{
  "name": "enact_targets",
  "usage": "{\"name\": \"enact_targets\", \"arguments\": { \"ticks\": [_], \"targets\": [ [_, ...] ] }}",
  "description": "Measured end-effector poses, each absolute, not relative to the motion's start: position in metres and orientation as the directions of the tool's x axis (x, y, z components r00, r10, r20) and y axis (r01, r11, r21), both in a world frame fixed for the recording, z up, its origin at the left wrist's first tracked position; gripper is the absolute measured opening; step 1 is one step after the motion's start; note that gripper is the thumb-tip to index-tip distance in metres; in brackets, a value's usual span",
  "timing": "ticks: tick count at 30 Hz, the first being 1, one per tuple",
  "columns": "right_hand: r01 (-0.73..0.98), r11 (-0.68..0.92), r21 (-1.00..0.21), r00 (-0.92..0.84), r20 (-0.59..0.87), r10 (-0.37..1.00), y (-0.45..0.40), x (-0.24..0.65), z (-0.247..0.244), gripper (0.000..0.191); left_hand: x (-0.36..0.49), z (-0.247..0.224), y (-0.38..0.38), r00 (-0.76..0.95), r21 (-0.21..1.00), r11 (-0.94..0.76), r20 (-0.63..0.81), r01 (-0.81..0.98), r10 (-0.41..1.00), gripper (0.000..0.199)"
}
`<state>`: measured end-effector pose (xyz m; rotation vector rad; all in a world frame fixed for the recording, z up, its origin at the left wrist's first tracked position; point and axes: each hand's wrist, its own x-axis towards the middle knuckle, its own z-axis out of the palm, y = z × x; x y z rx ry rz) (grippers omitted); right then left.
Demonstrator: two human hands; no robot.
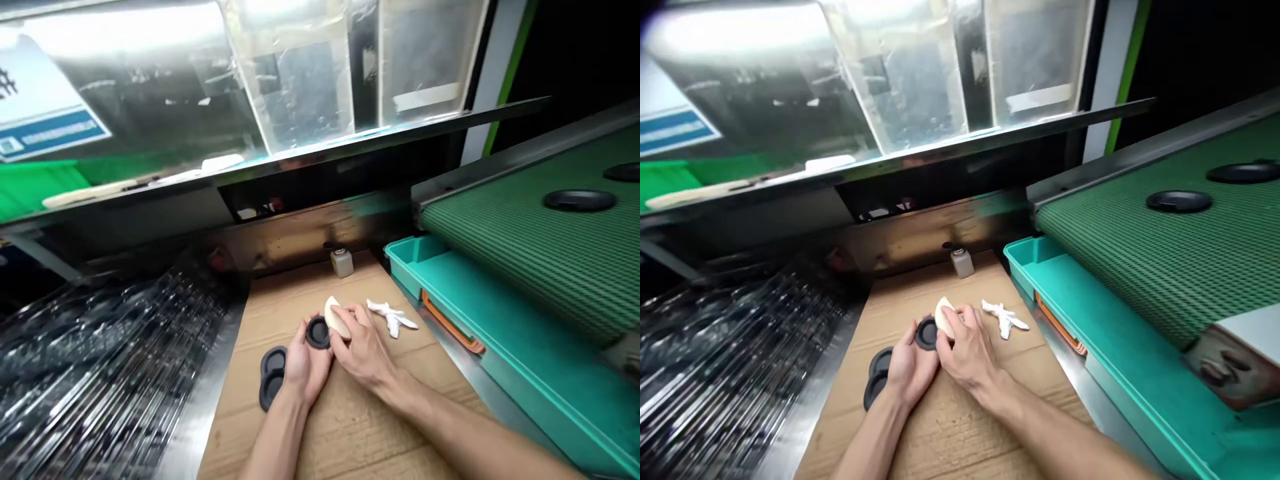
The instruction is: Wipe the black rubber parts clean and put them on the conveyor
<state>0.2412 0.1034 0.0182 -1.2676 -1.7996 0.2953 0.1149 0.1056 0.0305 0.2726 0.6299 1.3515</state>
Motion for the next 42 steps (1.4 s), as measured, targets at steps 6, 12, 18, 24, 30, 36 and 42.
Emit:
{"name": "enact_targets", "arguments": {
  "ticks": [6,12,18,24,30,36,42],
  "targets": [
    [0.693,0.510,-0.509,-0.286,0.454,0.844,0.074,0.221,0.023,0.043,0.112,0.027,0.099,0.205,0.502,0.300,-0.237,-0.811,0.950,0.031],
    [0.729,0.506,-0.460,-0.315,0.431,0.846,0.078,0.225,0.031,0.039,0.111,0.024,0.099,0.229,0.493,0.326,-0.247,-0.807,0.941,0.035],
    [0.774,0.381,-0.505,-0.152,0.436,0.887,0.111,0.243,0.020,0.034,0.112,0.022,0.104,0.192,0.515,0.270,-0.199,-0.813,0.961,0.034],
    [0.549,0.409,-0.729,-0.196,0.363,0.911,0.124,0.269,0.028,0.055,0.112,0.020,0.110,0.108,0.515,0.225,-0.247,-0.827,0.963,0.031],
    [0.502,0.505,-0.702,-0.410,0.321,0.854,0.112,0.268,0.035,0.051,0.114,0.023,0.107,0.100,0.540,0.227,-0.254,-0.810,0.962,0.030],
    [0.449,0.459,-0.766,-0.376,0.304,0.875,0.117,0.265,0.037,0.028,0.119,0.022,0.104,0.147,0.586,0.238,-0.199,-0.774,0.969,0.028],
    [0.446,0.490,-0.749,-0.514,0.234,0.825,0.119,0.274,0.048,0.024,0.120,0.021,0.102,0.174,0.602,0.267,-0.209,-0.753,0.962,0.027]
  ]
}}
